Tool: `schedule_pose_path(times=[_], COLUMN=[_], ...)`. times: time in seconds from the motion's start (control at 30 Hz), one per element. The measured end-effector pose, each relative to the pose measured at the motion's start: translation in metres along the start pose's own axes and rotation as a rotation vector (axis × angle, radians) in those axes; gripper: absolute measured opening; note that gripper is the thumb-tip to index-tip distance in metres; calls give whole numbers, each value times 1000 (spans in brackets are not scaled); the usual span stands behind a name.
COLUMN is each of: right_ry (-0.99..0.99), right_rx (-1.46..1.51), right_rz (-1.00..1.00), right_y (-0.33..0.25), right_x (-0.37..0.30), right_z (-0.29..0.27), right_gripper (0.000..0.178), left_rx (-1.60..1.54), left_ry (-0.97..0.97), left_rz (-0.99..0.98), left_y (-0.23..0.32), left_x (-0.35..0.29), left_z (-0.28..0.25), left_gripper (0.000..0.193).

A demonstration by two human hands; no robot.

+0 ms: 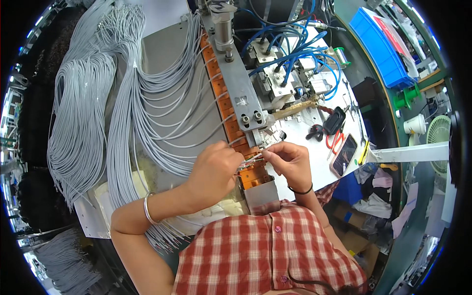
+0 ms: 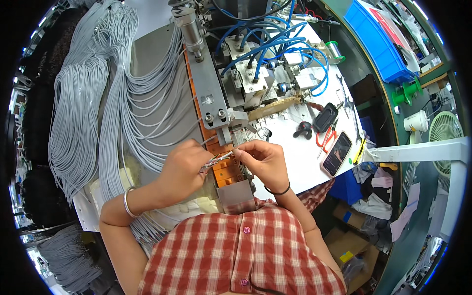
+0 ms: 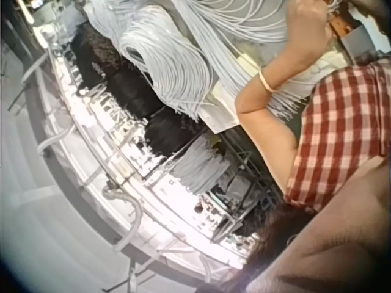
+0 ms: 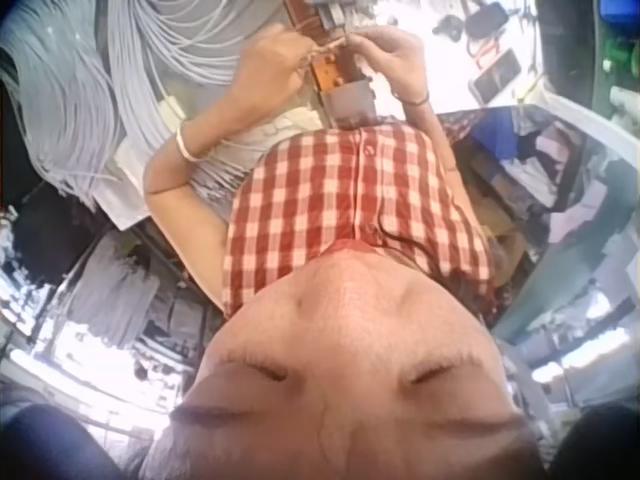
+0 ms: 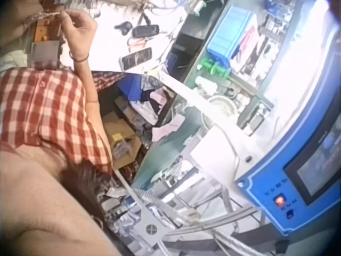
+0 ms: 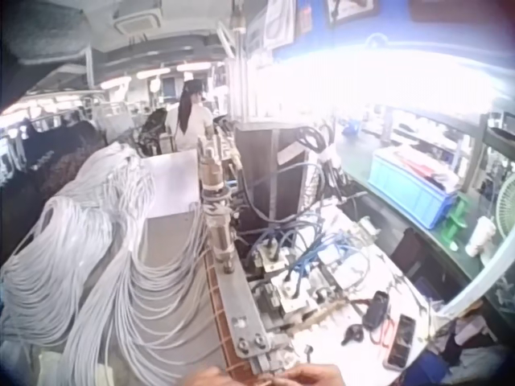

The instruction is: The person positions cable ends into a machine fixture and organizes the exposed inner wires of the cables by hand.

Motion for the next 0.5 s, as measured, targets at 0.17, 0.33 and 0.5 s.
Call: schedule_pose_path(times=[0.17,0.33,0.5], right_ry=[-50,-294,-133], right_rx=[168,413,299], right_rz=[20,115,47], right_y=[1,4,7], right_x=[-2,0,0], right_z=[-4,-7,-8], right_gripper=[8,6,4], left_rx=[-48,-33,-15], left_ry=[56,59,8], left_rz=[-24,26,37], left_y=[2,2,3], left_x=[1,2,3], left_z=[-3,-2,3], left_gripper=[17,19,23])
Point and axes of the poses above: each hand's wrist, its own x-axis towards the middle knuckle, its own z-axis out of the palm, y = z × x, the point moved 1 cm from there along x, towards the middle knuckle, and after that the axes turned 10 degrees about -y, right-handed, at the moved point
